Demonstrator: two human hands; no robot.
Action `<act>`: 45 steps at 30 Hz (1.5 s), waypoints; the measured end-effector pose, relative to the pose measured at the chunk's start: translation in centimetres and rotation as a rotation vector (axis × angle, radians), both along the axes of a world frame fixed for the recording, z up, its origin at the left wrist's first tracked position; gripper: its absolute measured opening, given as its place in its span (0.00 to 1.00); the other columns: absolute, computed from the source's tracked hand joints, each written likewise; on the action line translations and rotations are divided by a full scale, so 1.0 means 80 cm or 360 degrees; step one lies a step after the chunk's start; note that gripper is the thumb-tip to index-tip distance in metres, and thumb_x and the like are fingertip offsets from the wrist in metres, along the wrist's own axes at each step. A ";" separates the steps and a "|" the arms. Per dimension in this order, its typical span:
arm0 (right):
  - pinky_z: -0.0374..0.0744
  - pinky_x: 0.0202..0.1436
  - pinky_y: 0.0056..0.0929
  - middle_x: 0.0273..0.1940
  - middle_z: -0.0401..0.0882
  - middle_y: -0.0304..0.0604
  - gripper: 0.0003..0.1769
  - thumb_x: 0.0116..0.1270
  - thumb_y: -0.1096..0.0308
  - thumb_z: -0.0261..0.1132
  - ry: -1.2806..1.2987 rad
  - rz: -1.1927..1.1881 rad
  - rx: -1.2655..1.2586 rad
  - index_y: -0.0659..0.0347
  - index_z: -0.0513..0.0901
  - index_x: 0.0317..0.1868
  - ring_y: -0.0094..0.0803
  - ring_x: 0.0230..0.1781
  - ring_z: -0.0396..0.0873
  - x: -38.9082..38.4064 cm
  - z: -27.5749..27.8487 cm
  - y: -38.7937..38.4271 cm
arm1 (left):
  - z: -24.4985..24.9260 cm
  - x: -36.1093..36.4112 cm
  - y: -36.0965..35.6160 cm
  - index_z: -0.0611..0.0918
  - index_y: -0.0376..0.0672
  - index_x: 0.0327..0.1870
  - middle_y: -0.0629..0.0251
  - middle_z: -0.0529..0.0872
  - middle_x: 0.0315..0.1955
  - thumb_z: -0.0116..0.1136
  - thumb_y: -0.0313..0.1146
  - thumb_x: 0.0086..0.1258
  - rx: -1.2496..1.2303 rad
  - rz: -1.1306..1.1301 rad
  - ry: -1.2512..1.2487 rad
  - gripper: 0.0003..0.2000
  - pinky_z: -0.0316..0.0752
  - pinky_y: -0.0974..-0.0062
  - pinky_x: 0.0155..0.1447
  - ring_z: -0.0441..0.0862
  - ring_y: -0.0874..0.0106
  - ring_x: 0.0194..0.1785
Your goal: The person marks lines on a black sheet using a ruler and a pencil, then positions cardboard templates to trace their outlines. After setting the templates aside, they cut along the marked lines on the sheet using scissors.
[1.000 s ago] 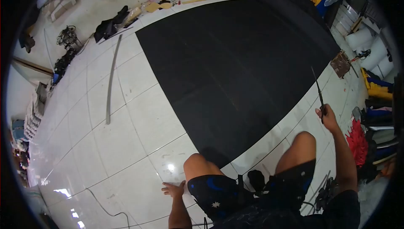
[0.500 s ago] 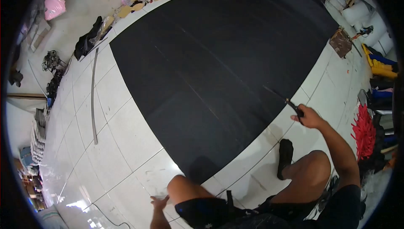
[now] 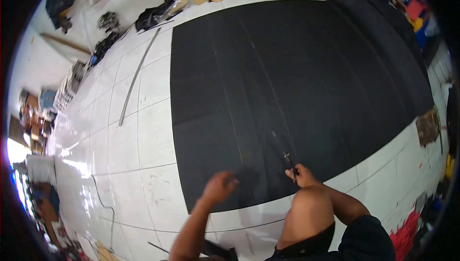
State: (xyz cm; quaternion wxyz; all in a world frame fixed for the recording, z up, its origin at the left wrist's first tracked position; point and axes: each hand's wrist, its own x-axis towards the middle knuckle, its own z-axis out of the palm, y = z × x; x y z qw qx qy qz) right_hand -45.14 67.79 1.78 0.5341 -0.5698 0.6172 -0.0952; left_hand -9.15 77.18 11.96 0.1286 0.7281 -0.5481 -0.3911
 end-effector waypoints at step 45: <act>0.84 0.58 0.38 0.35 0.84 0.43 0.11 0.62 0.72 0.61 -0.0167 0.1242 -0.0409 0.64 0.88 0.40 0.36 0.40 0.86 -0.110 0.319 0.129 | -0.217 -0.357 0.043 0.85 0.48 0.50 0.62 0.80 0.56 0.68 0.36 0.65 -0.0793 -0.0306 -0.0374 0.13 0.61 0.43 0.77 0.74 0.58 0.67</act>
